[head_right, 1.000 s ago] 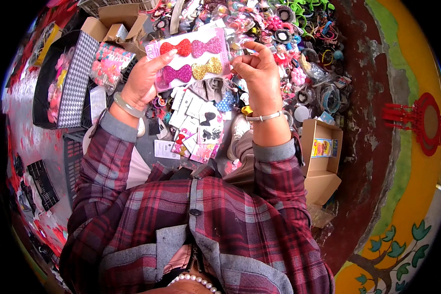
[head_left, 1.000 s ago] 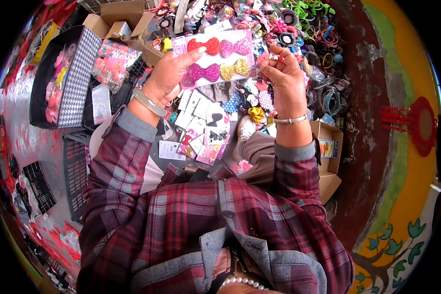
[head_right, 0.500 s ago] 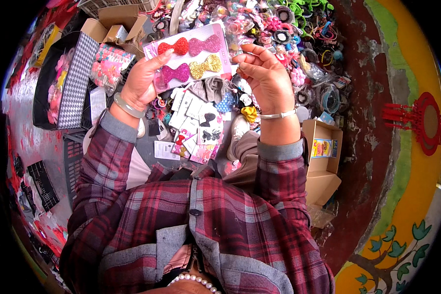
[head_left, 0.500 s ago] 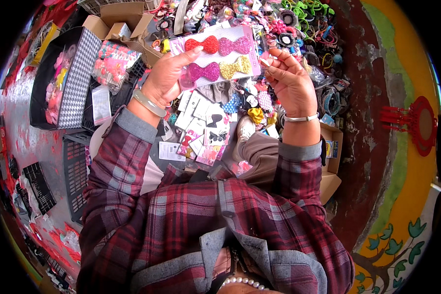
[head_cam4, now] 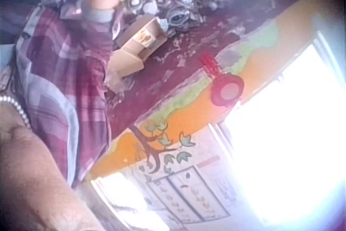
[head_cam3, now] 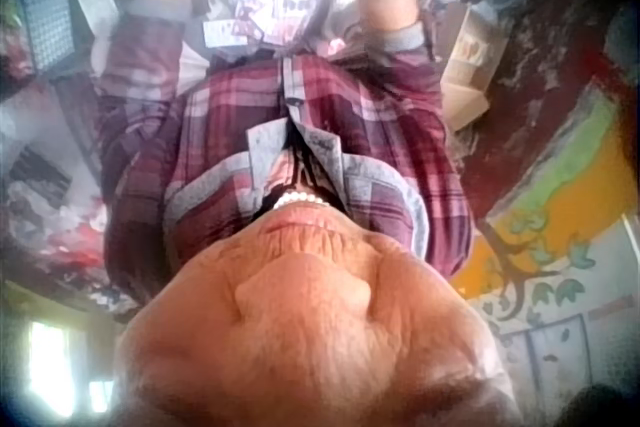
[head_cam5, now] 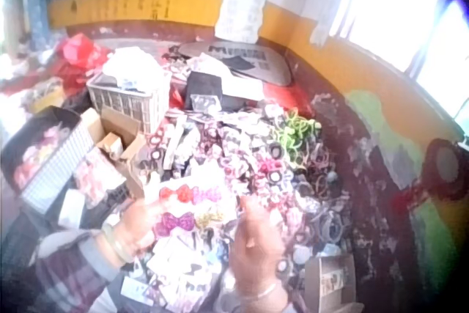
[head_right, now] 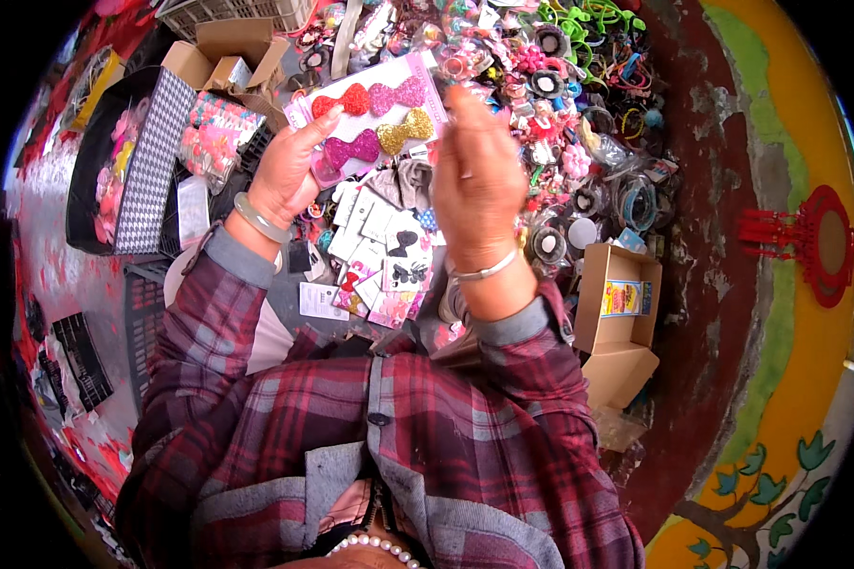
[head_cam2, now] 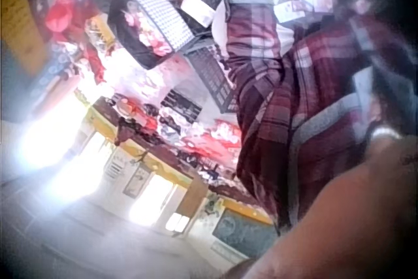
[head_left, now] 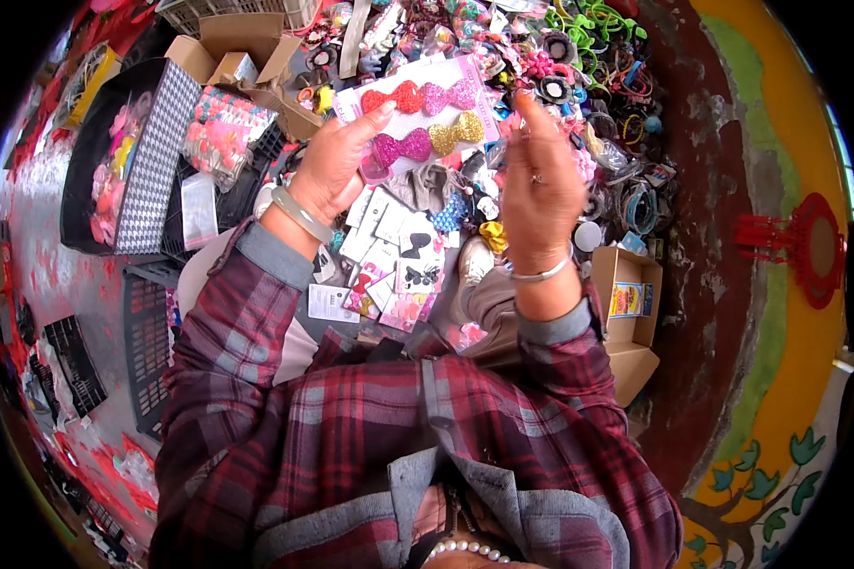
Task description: The person sits on the floor surrounded by boxes and piles of hair accessories. They pick up a package of hair bows, turn it over to inspect the back, and then place it down among other items.
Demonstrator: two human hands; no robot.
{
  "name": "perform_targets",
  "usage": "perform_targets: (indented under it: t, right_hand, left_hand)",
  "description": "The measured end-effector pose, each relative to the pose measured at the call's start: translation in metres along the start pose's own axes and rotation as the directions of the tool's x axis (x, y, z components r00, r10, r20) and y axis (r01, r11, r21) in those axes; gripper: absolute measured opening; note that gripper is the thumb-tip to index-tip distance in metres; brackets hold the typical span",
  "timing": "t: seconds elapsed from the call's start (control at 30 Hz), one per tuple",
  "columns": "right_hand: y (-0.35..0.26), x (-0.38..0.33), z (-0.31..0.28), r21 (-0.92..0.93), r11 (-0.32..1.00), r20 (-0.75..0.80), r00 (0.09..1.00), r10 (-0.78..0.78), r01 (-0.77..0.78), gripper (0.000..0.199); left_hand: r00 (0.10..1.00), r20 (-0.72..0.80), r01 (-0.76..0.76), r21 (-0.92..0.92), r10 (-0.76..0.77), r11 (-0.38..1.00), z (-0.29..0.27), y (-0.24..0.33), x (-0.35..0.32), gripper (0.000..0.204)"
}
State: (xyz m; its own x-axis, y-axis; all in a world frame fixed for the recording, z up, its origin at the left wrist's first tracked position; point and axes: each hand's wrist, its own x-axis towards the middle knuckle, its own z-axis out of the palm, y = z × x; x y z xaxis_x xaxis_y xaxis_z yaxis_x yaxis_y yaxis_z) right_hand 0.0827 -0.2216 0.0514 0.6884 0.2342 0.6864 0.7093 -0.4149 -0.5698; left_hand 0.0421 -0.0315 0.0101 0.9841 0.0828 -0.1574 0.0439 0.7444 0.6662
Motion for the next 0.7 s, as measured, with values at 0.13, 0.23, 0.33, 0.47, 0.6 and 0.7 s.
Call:
perform_targets:
  t: [0.13, 0.23, 0.33, 0.47, 0.6, 0.7]
  right_hand:
    - [0.003, -0.012, 0.018, -0.183, 0.98, 0.104, 0.993, -0.064, 0.082, 0.037]
    - [0.011, -0.011, 0.02, -0.006, 0.993, 0.046, 0.992, 0.115, -0.115, 0.034]
    - [0.02, -0.009, 0.016, 0.478, 0.766, 0.122, 0.896, 0.427, -0.43, 0.033]
    - [0.016, 0.001, 0.004, 0.689, 0.409, 0.316, 0.756, 0.573, -0.598, 0.031]
    - [0.015, 0.002, 0.001, 0.695, 0.293, 0.378, 0.681, 0.627, -0.656, 0.03]
    - [0.016, 0.001, 0.002, 0.681, 0.258, 0.389, 0.637, 0.666, -0.686, 0.026]
  left_hand:
    - [1.0, 0.019, 0.004, -0.026, -0.003, 1.0, 0.009, -0.003, -0.003, 0.028]
    - [0.999, 0.03, 0.033, -0.015, -0.032, 0.999, 0.011, -0.005, -0.006, 0.026]
    - [0.998, 0.03, 0.055, 0.013, -0.055, 0.998, 0.002, -0.007, -0.003, 0.025]
    - [0.998, 0.036, 0.059, 0.041, -0.061, 0.997, 0.007, -0.005, -0.007, 0.023]
    - [0.999, 0.031, 0.028, 0.087, -0.031, 0.996, 0.011, -0.006, -0.007, 0.023]
    - [0.997, 0.024, 0.075, 0.118, -0.078, 0.99, 0.002, -0.006, -0.005, 0.024]
